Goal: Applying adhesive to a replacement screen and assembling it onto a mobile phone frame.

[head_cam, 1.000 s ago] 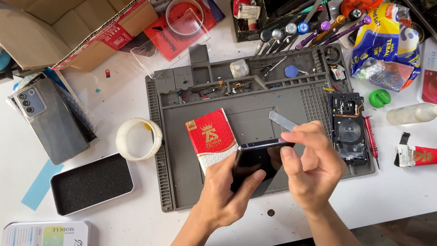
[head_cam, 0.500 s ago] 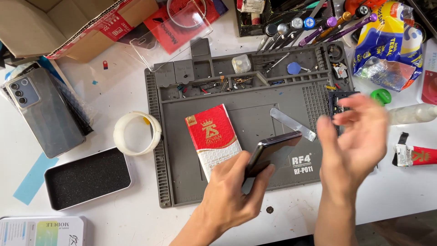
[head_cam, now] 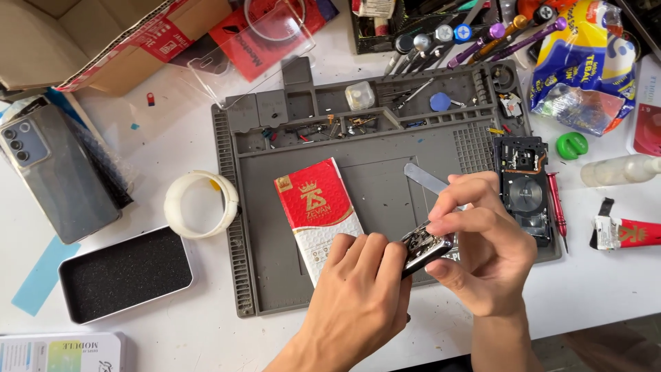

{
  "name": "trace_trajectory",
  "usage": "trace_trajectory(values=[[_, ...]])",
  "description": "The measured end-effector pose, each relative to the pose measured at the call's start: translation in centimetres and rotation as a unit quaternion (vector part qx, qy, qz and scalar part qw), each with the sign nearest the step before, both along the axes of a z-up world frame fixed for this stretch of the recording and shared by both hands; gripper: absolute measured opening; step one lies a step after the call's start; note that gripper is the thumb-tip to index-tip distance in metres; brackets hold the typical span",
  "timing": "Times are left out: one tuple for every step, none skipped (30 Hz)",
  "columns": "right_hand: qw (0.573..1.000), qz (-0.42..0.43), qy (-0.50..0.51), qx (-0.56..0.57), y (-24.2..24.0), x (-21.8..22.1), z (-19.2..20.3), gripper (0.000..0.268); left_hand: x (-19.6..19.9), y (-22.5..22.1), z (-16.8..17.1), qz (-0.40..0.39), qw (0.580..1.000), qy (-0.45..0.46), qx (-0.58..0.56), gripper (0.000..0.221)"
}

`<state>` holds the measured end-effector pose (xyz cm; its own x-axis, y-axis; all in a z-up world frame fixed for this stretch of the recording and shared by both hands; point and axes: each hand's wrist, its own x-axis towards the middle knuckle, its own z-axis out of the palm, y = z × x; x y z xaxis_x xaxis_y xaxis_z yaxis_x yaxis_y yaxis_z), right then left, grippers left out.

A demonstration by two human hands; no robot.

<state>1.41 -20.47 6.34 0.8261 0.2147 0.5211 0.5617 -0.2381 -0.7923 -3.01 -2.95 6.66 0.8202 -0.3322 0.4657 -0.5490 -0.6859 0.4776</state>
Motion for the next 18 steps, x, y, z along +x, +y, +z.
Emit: trace_trajectory(values=[[1.0,-0.002,0.0,0.0,-0.1,0.0,0.0,0.033,0.0,0.0,0.1,-0.002,1.0,0.0,0.0,0.011],[1.0,-0.003,0.0,0.002,-0.2,0.0,0.1,0.033,-0.1,0.1,0.1,-0.009,1.0,0.004,0.002,0.01],[1.0,-0.003,-0.001,0.003,-0.2,0.0,0.1,0.033,-0.1,0.1,0.2,-0.016,1.0,0.007,0.004,0.009],[1.0,-0.005,0.0,0.003,-0.3,0.0,0.0,0.033,-0.1,0.2,0.3,-0.018,1.0,0.007,0.004,0.009],[1.0,-0.006,-0.007,0.012,-0.4,0.0,-0.2,0.031,-0.1,0.2,0.4,-0.024,1.0,0.012,0.003,0.008],[1.0,-0.007,-0.014,0.022,-0.4,0.0,-0.3,0.028,-0.1,0.3,0.4,-0.03,0.999,0.018,0.003,0.007],[1.0,-0.007,-0.013,0.022,-0.7,0.1,-0.7,0.028,-0.2,0.4,0.5,-0.03,0.999,0.019,0.004,0.007],[0.999,-0.002,-0.015,0.031,-1.0,0.1,-1.0,0.027,-0.2,0.4,0.6,-0.035,0.999,0.024,0.003,0.008],[0.999,0.003,-0.018,0.038,-1.3,0.1,-1.4,0.026,-0.3,0.4,0.6,-0.041,0.999,0.029,0.002,0.009],[0.999,0.003,-0.017,0.039,-1.4,0.1,-1.5,0.026,-0.3,0.4,0.6,-0.041,0.999,0.029,0.002,0.009],[0.998,0.009,-0.012,0.054,-1.4,0.1,-1.7,0.024,-0.3,0.4,0.6,-0.044,0.999,0.031,-0.001,0.01],[0.998,0.015,-0.006,0.069,-1.5,0.1,-1.9,0.022,-0.3,0.4,0.7,-0.048,0.998,0.032,-0.004,0.011],[0.998,0.015,-0.006,0.069,-1.5,0.2,-1.9,0.022,-0.3,0.5,0.6,-0.048,0.998,0.033,-0.004,0.011],[0.997,0.02,-0.005,0.073,-1.5,0.2,-2.0,0.021,-0.4,0.5,0.5,-0.05,0.998,0.032,-0.007,0.014],[0.997,0.025,-0.004,0.078,-1.5,0.3,-2.1,0.02,-0.4,0.5,0.4,-0.051,0.998,0.029,-0.01,0.017],[0.997,0.025,-0.004,0.078,-1.5,0.4,-2.2,0.02,-0.3,0.5,0.4,-0.051,0.998,0.029,-0.01,0.017],[0.995,0.035,-0.003,0.089,-1.5,0.4,-2.4,0.019,-0.3,0.5,0.5,-0.05,0.998,0.028,-0.023,0.018],[0.994,0.046,-0.003,0.099,-1.5,0.5,-2.5,0.018,-0.3,0.5,0.5,-0.048,0.998,0.028,-0.037,0.019]])
